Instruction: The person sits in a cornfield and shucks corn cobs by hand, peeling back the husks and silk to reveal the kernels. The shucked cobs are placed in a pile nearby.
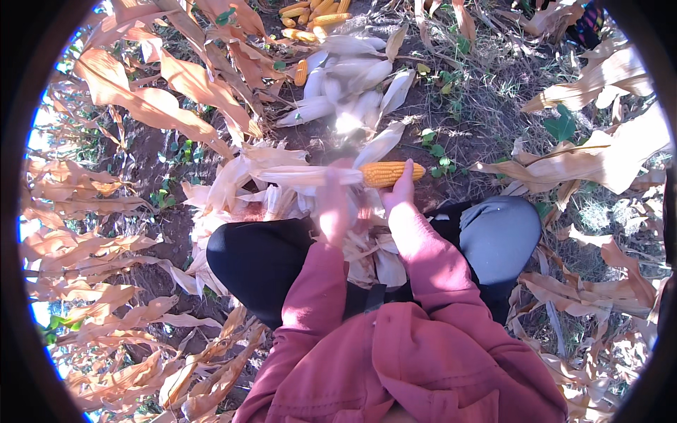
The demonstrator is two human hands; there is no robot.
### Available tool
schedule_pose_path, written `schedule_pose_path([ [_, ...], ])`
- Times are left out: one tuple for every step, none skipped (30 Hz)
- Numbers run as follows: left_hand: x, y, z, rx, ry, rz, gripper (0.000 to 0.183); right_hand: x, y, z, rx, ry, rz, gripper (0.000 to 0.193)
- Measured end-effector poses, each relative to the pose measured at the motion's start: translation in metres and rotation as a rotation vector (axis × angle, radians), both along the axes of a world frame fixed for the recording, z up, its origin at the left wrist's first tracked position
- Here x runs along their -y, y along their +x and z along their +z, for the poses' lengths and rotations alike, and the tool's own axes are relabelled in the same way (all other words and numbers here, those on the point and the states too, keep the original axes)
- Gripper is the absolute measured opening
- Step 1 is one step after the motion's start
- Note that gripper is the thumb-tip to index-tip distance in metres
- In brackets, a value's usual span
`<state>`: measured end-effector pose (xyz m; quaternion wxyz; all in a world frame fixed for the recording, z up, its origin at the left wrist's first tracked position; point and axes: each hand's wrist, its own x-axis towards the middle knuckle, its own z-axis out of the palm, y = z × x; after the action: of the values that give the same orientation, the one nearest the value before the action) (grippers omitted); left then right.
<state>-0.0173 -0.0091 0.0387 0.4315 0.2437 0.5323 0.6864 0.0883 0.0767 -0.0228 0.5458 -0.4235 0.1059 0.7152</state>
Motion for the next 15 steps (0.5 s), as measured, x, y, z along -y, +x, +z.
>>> schedule_pose_path([
  [0.000, -0.004, -0.005, 0.100, 0.053, 0.046, 0.041, 0.004, -0.006, -0.002, -0.010, -0.001, 0.026, 0.052],
  [0.000, -0.003, 0.001, 0.173, 0.080, 0.104, 0.037, 0.007, -0.009, -0.002, -0.011, 0.003, 0.077, 0.052],
  [0.001, -0.002, 0.010, 0.249, 0.104, 0.156, 0.036, 0.012, -0.011, -0.002, -0.011, 0.005, 0.123, 0.052],
  [0.002, 0.000, 0.018, 0.325, 0.128, 0.209, 0.036, 0.016, -0.014, -0.002, -0.011, 0.006, 0.169, 0.051],
  [0.000, -0.002, 0.019, 0.312, 0.161, 0.213, 0.036, 0.017, -0.018, -0.003, -0.022, 0.005, 0.213, 0.054],
  [-0.002, -0.003, 0.020, 0.301, 0.192, 0.214, 0.037, 0.018, -0.019, -0.004, -0.028, -0.010, 0.215, 0.054],
  [0.000, -0.013, 0.007, 0.482, 0.262, 0.171, 0.036, 0.019, -0.020, -0.005, -0.033, -0.025, 0.217, 0.054],
  [0.000, -0.017, 0.005, 0.663, 0.334, 0.128, 0.036, 0.019, -0.022, -0.005, -0.039, -0.039, 0.221, 0.054],
  [0.000, -0.018, 0.004, 0.658, 0.345, 0.113, 0.035, 0.020, -0.024, -0.006, -0.074, -0.049, 0.225, 0.052],
  [-0.002, -0.017, 0.001, 0.629, 0.304, 0.207, 0.036, 0.022, -0.027, -0.006, -0.109, -0.059, 0.229, 0.051],
  [-0.008, -0.011, 0.010, 0.605, 0.260, 0.303, 0.036, 0.025, -0.027, -0.007, -0.139, -0.071, 0.234, 0.049],
  [-0.009, -0.007, 0.016, 0.575, 0.217, 0.402, 0.036, 0.030, -0.032, 0.001, -0.171, -0.084, 0.244, 0.048],
  [-0.005, -0.003, 0.017, 0.482, 0.174, 0.337, 0.037, 0.036, -0.038, 0.009, -0.136, -0.082, 0.261, 0.042],
  [-0.002, 0.001, 0.021, 0.385, 0.138, 0.260, 0.037, 0.034, -0.038, 0.003, -0.144, -0.076, 0.280, 0.043],
  [0.001, 0.005, 0.023, 0.288, 0.101, 0.183, 0.038, 0.033, -0.038, -0.002, -0.153, -0.071, 0.299, 0.044],
])
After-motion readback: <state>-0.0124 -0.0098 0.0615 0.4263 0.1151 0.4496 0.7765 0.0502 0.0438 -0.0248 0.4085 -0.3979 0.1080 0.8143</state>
